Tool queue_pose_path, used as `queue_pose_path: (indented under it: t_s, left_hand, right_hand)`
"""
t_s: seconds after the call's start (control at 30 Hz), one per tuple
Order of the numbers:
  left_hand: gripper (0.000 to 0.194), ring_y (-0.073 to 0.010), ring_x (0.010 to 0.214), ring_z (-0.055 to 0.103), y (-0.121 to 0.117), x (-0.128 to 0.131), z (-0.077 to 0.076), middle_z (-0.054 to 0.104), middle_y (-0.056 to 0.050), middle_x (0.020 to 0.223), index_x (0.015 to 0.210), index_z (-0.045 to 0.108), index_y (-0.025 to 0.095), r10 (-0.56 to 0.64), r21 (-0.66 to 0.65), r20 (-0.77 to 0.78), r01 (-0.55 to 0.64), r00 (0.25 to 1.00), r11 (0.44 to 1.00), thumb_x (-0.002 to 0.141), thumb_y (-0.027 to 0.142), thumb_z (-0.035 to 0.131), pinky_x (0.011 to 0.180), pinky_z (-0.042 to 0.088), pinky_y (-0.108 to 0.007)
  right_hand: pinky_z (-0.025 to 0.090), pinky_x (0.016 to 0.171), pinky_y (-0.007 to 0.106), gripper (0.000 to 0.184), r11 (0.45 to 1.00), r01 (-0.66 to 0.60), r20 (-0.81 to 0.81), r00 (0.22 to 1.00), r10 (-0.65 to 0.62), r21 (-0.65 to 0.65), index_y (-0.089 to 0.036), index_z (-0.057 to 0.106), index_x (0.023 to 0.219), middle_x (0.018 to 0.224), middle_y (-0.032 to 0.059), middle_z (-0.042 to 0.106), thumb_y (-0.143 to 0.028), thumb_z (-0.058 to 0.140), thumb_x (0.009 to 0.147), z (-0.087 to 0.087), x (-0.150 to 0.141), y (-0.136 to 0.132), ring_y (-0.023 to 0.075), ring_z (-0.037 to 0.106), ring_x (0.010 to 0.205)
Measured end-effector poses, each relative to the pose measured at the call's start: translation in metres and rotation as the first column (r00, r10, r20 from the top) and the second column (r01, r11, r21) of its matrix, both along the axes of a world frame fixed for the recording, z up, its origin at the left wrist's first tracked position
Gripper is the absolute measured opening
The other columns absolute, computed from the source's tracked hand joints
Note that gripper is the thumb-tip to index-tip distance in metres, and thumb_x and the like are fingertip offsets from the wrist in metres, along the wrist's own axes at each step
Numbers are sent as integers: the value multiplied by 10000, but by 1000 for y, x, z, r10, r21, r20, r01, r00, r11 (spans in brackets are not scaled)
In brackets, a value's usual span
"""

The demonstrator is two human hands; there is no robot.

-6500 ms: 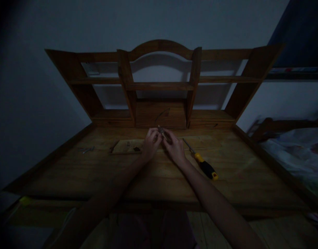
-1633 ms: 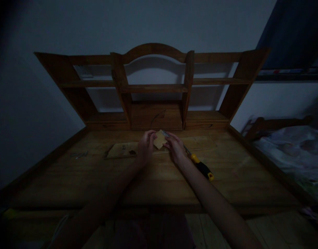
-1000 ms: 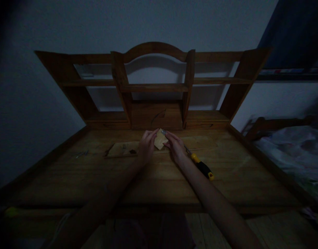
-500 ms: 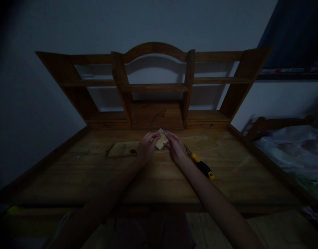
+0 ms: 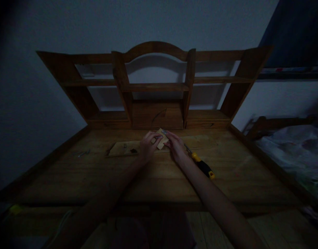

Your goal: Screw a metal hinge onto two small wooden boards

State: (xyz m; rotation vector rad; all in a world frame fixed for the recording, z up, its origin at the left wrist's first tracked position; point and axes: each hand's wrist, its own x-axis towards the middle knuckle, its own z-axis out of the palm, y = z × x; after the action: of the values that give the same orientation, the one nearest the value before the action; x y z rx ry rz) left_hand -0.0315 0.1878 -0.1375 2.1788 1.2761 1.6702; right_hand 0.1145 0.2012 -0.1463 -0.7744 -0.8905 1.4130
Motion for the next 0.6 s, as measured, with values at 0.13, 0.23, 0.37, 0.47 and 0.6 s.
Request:
queue_pose_path:
  t_s: [0.13, 0.23, 0.37, 0.47, 0.6]
  left_hand:
    - [58, -151, 879, 636, 1, 0, -2, 651, -21, 918, 920, 676, 210, 7, 23, -7, -7, 1000, 1000, 897, 257, 650, 813, 504, -267]
    - [47, -145, 863, 634, 1, 1, -2, 650, -16, 916, 920, 673, 209, 10, 21, 3, -10, 1000, 1000, 892, 243, 658, 801, 498, -257]
    - [53, -138, 879, 630, 0, 2, -1, 652, -16, 926, 939, 674, 209, 7, 33, 7, -7, 1000, 999, 904, 209, 634, 813, 492, -245]
    - [82, -138, 898, 632, 0, 1, 0, 652, -21, 944, 969, 672, 208, 0, 47, 8, 0, 1000, 999, 916, 203, 610, 823, 496, -245]
    - [113, -142, 917, 634, 0, 1, 0, 650, -28, 967, 998, 665, 210, -7, 47, -1, 7, 1000, 999, 920, 186, 587, 843, 502, -256]
  right_hand:
    - [511, 747, 246, 347, 1000, 10, 2, 1000, -10, -5, -235, 736, 1048, 1146, 39, 695, -351, 778, 723, 0, 0, 0, 162, 635, 953]
    - [504, 712, 233, 357, 999, 29, 8, 1000, -29, -16, -228, 734, 1050, 1106, 37, 706, -346, 781, 716, 0, 1, 1, 147, 635, 885]
    - [495, 667, 221, 371, 999, 30, 15, 999, -29, -20, -221, 733, 1058, 1093, 40, 708, -334, 780, 709, 1, 1, 0, 140, 627, 844]
    - [494, 648, 214, 371, 1000, 27, 11, 1000, -26, -16, -218, 734, 1061, 1085, 41, 707, -321, 775, 707, 2, 1, -1, 141, 622, 839]
    - [497, 644, 216, 357, 999, 30, 0, 1000, -30, -20, -219, 732, 1057, 1058, 36, 707, -298, 744, 709, 1, 2, 1, 139, 612, 813]
